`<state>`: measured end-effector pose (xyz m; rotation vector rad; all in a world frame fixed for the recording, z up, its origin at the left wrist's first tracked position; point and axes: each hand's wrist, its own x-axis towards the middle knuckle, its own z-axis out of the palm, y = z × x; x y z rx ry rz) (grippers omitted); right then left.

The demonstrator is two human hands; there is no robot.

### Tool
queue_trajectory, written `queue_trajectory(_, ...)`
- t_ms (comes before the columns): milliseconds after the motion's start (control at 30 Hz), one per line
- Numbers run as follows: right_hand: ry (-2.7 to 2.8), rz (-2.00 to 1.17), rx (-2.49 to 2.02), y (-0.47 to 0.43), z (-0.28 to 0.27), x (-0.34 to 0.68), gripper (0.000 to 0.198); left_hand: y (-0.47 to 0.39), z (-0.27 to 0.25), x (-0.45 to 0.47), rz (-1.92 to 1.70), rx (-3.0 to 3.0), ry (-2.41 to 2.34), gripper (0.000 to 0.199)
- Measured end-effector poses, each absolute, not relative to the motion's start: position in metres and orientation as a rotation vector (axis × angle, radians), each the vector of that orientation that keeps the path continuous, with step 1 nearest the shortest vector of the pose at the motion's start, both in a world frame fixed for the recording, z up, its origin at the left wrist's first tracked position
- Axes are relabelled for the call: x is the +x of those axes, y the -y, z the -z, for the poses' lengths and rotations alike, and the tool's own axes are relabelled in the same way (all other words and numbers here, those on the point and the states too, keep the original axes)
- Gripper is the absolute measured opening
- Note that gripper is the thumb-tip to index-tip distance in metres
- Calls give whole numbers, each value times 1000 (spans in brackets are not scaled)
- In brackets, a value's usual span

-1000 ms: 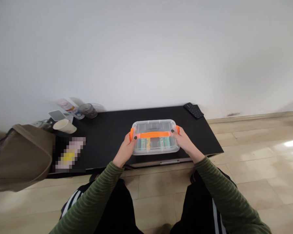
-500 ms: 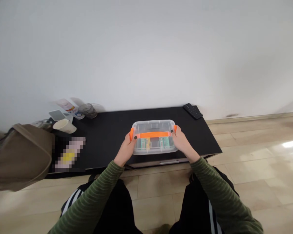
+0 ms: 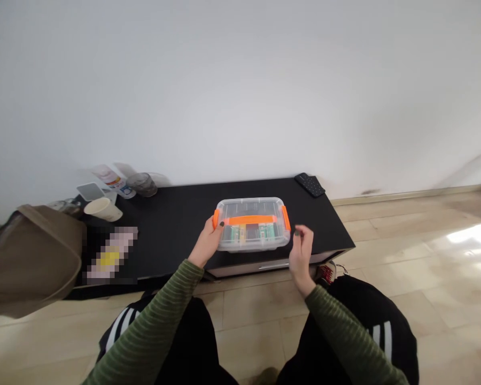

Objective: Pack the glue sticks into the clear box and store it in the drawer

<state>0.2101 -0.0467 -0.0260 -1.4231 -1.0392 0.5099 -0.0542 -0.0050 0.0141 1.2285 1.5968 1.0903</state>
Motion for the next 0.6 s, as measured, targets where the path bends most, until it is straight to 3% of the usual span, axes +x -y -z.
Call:
queue_trajectory(100, 996, -699, -1505, 86, 79, 194, 21, 4, -10, -55, -1084, 1207, -1602, 51)
queue_trajectory(267, 662, -1603, -1681, 109, 165, 164, 19, 3, -6, -56, -1132, 1221, -1563, 51)
queue_trajectory(500, 377, -1597, -1805, 66, 196, 169, 11, 5, -7, -58, -1111, 1239, -1569, 52)
queue_trajectory(600, 351, -1604, -1780, 57, 199, 174, 17, 5, -7, -57, -1104, 1237, -1574, 52)
